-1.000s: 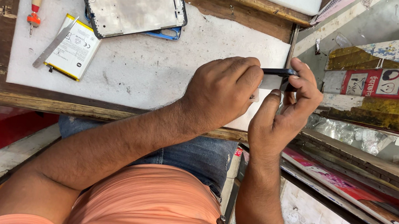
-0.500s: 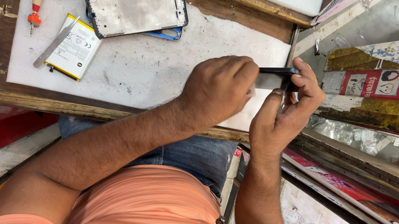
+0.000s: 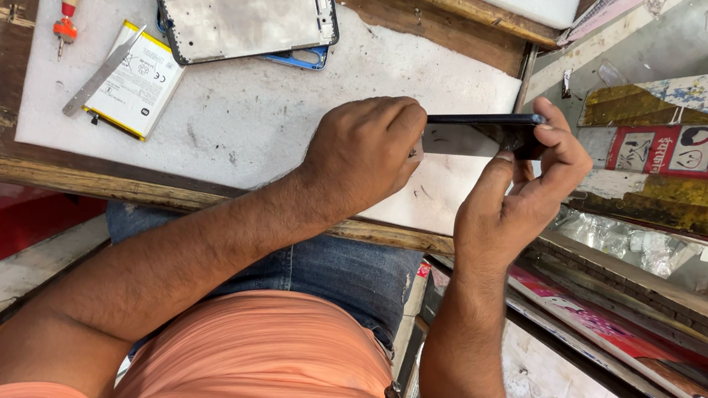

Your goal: The person cleans the edges of a smartphone with a card, then handles a disassembled phone screen and a phone back cover. They wipe the back cover and place it on the workbench.

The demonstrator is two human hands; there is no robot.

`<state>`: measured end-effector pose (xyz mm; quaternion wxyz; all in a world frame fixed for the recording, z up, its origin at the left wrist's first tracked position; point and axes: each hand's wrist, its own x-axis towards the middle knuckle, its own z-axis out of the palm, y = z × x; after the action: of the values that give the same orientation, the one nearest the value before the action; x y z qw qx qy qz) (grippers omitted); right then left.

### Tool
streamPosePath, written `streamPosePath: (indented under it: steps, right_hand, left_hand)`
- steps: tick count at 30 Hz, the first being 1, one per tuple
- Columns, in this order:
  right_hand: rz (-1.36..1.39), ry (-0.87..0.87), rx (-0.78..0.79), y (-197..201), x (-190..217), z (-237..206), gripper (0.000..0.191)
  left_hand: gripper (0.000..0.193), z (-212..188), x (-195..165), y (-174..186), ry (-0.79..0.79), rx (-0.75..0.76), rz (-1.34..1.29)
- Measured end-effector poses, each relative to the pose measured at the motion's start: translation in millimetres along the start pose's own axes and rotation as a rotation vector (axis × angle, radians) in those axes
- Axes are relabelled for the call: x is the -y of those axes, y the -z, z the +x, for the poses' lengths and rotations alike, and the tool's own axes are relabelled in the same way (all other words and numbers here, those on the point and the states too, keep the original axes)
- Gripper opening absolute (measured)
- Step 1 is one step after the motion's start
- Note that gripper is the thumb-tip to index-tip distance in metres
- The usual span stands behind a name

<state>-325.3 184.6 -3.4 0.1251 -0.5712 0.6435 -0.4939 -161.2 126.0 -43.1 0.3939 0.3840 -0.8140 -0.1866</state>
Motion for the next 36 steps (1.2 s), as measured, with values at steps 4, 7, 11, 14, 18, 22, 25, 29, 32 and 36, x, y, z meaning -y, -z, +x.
streamPosePath:
  steps: [4, 7, 11, 14, 18, 22, 25, 29, 32, 36]
  right_hand:
    - [-0.006, -0.023, 0.002, -1, 0, 0, 0.037]
    - [0.014, 0.001, 0.007, -2, 0, 2, 0.037]
    - [0.020, -0.005, 0.003, -2, 1, 2, 0.037]
    - [0.008, -0.020, -0.003, -3, 2, 0, 0.040]
    - [0.016, 0.000, -0.002, -5, 1, -2, 0.036]
    - [-0.015, 0.061, -0.028, -14, 2, -6, 0.039]
    - [-0.026, 0.135, -0.058, -25, 6, -8, 0.046]
    - [-0.128, 0.252, -0.076, -36, 13, -8, 0.053]
    - [-0.230, 0.317, -0.046, -39, 17, -8, 0.054]
    - [-0.215, 0.363, 0.032, -45, 22, -9, 0.051]
  left_hand:
    - [0.033, 0, 1, 2, 0.020, 0.038, -0.006]
    - [0.031, 1, 3, 5, 0.085, 0.122, -0.006]
    - [0.029, 0, 4, 10, 0.118, 0.156, 0.016]
    - [0.030, 0, 3, 15, 0.123, 0.137, 0.056]
    - [0.029, -12, 3, 36, 0.168, 0.149, 0.018]
    - [0.014, -26, 6, 57, 0.275, 0.209, -0.111]
    - [0.021, -36, 11, 69, 0.333, 0.278, -0.221]
    - [0.029, -50, 17, 82, 0.332, 0.255, -0.299]
    - [0.029, -57, 18, 91, 0.437, 0.304, -0.347]
    - [0.028, -52, 14, 104, 0.366, 0.167, -0.452]
